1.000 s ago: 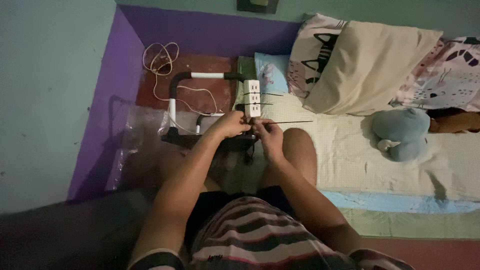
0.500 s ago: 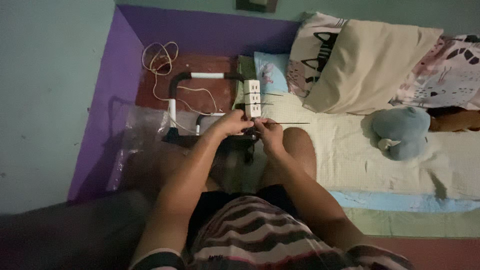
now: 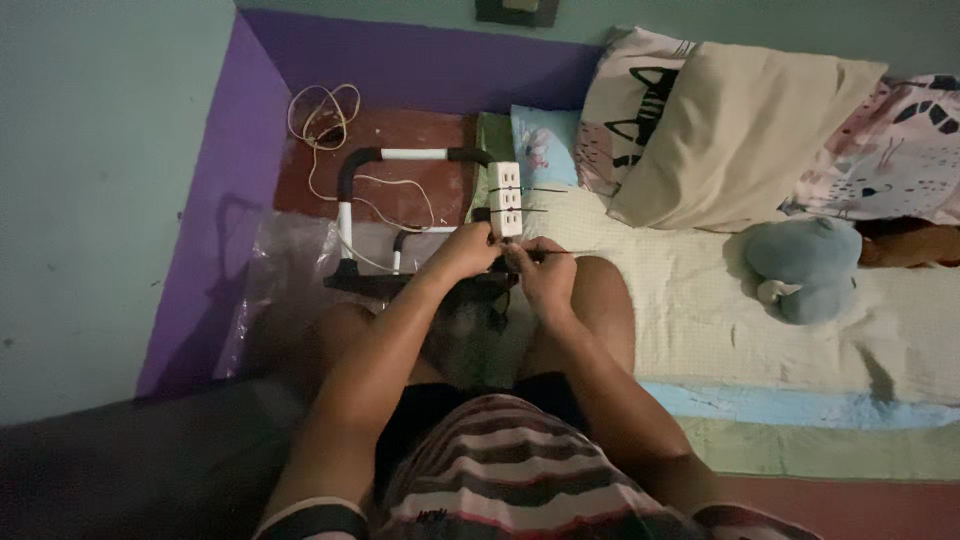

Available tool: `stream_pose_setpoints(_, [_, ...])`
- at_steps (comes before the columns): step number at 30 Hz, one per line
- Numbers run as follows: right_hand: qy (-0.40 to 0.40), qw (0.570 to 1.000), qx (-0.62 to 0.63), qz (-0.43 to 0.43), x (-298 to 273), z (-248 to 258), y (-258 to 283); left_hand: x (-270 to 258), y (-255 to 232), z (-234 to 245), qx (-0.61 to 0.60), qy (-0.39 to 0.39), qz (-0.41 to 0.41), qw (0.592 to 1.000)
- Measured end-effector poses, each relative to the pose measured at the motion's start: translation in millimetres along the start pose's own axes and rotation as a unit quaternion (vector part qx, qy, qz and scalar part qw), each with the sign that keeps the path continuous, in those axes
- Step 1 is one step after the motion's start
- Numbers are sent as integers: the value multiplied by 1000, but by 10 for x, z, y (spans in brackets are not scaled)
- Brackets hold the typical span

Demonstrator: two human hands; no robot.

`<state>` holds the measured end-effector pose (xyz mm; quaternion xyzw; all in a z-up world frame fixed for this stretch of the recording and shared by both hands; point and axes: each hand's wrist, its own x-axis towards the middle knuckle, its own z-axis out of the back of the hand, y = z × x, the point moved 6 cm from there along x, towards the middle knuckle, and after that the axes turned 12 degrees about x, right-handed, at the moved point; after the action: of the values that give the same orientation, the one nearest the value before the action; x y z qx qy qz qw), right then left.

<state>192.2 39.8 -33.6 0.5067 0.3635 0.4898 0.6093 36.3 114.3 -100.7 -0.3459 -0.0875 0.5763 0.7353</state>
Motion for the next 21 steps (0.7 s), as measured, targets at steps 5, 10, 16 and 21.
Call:
stream_pose_setpoints(5, [37, 982, 184, -28, 99, -11, -247, 45, -6, 28, -2, 16, 4, 1000])
stream_pose_setpoints(10, [49, 960, 252, -114, 177, -122, -670, 77, -5, 109, 9, 46, 24, 999])
stream_pose_setpoints(16, [30, 913, 367, -175, 144, -206, -751, -7, 9, 348, -2, -5, -7, 1000])
stream_pose_setpoints(21, [44, 901, 378, -208, 65, -182, -778, -230, -8, 453, -10, -31, 18, 999])
